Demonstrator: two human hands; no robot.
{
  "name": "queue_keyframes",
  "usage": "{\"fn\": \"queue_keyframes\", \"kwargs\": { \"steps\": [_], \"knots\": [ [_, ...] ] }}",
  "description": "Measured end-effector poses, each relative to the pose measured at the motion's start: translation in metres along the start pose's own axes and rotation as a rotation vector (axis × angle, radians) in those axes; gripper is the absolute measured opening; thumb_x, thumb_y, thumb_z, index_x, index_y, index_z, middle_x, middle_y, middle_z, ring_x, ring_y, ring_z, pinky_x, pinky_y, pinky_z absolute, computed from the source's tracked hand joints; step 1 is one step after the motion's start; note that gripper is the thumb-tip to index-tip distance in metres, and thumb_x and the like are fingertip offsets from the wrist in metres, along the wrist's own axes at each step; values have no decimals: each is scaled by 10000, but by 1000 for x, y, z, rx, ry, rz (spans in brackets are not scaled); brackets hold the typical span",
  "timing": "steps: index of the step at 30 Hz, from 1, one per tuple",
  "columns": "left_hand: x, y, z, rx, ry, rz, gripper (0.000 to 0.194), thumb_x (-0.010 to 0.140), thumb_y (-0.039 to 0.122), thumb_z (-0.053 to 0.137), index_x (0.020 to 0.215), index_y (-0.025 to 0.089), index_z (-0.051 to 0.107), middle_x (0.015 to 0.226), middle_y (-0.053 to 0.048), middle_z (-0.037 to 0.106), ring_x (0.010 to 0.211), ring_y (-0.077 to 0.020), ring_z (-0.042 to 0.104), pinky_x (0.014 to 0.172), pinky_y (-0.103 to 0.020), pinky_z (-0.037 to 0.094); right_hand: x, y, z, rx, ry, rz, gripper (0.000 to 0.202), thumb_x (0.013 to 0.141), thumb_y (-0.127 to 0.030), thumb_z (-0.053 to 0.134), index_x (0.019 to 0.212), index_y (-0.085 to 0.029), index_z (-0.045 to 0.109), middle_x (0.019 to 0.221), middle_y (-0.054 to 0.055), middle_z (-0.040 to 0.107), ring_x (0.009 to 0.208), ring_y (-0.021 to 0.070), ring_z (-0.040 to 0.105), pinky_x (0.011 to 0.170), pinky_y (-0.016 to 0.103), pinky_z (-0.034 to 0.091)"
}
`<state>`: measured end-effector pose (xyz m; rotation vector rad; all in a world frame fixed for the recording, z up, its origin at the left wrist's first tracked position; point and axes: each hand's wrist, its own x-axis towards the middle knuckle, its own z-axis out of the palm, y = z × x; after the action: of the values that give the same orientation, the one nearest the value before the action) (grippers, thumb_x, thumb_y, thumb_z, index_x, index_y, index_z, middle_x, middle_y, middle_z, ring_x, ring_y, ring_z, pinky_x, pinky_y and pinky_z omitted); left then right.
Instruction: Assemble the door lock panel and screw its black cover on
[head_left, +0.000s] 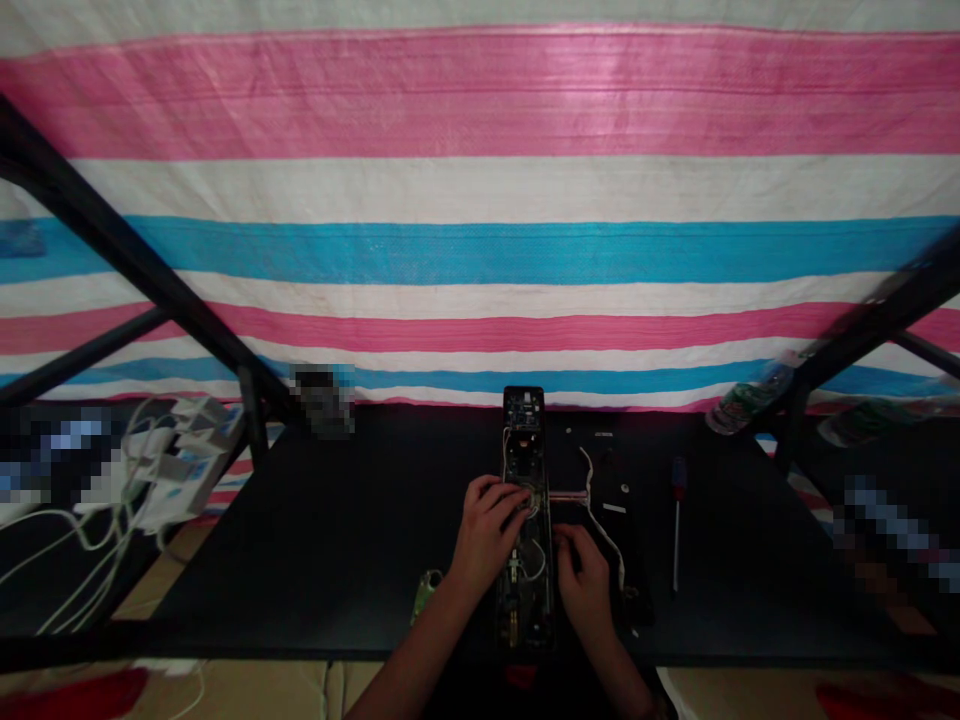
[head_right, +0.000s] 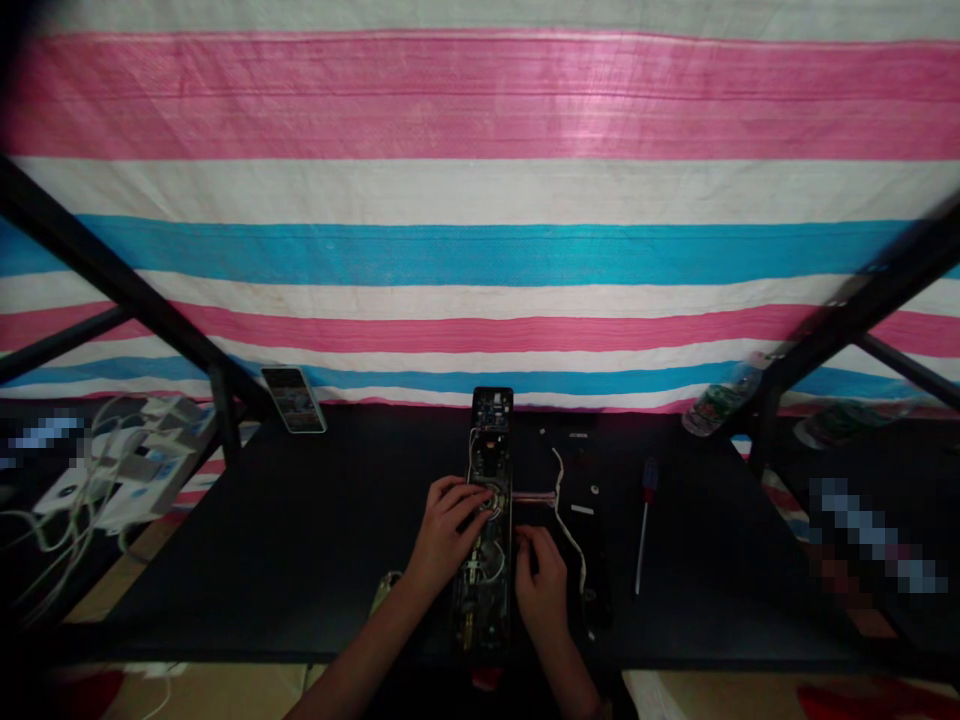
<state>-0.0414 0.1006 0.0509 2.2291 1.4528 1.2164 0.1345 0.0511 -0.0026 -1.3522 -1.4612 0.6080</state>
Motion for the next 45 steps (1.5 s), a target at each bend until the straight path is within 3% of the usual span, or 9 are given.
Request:
{"fn": "queue_keyframes", "kwargs": {
  "steps": [17,23,27,30,34,38,42,45],
  "knots": [
    [0,17,-1,97,-31,-135,194,900,217,671,1083,220,735,1030,-69,716,1039,-268,553,924,-471,533,1,0,3,18,0,13,220,949,-211,475,914,-204,692,862,54,705,815,202,677,752,291,523],
    [-2,16,-2,102,-50,-126,241,927,219,629,1144,239,732,965,-72,707,995,-266,571,882,-478,552,1,-2,3,15,-10,25,216,953,-218,477,919,-201,690,867,61,707,818,209,679,759,305,532],
    [-8,21,-5,91,-28,-91,323,917,235,641,1236,246,689,1108,-90,705,1068,-274,582,922,-491,559,1,-1,3,7,-21,32,216,957,-224,477,920,-201,688,873,66,709,822,215,681,761,311,535],
    [-17,21,-18,87,5,-87,368,929,220,611,1293,261,649,1297,-98,647,1187,-272,566,989,-490,544,0,1,3,8,-34,38,218,961,-224,473,926,-203,687,879,64,709,827,212,681,765,307,535],
    [-42,-3,-48,174,67,-170,290,929,280,607,1204,265,694,1271,-93,663,1183,-284,596,1004,-524,533,0,2,3,-2,-34,36,216,952,-214,481,920,-202,694,876,60,713,831,208,685,751,294,533],
    [-85,-42,-74,216,-43,-289,284,907,355,634,1156,247,716,1100,-71,733,1033,-262,681,915,-474,594,-1,2,3,-6,-32,27,217,948,-209,480,921,-194,695,868,64,713,824,208,686,739,294,536],
    [-121,-60,-82,191,-129,-272,273,888,353,659,1139,274,732,1118,-52,743,1047,-250,693,914,-427,605,0,1,4,-7,-40,34,226,951,-208,474,908,-195,695,857,66,712,809,209,683,731,299,534],
    [-129,-62,-80,180,-124,-251,214,913,344,626,1077,281,747,1098,-51,744,1040,-249,691,917,-427,599,2,-1,4,-12,-35,34,226,949,-212,476,907,-198,697,854,62,711,805,210,682,744,305,535]
  ]
}}
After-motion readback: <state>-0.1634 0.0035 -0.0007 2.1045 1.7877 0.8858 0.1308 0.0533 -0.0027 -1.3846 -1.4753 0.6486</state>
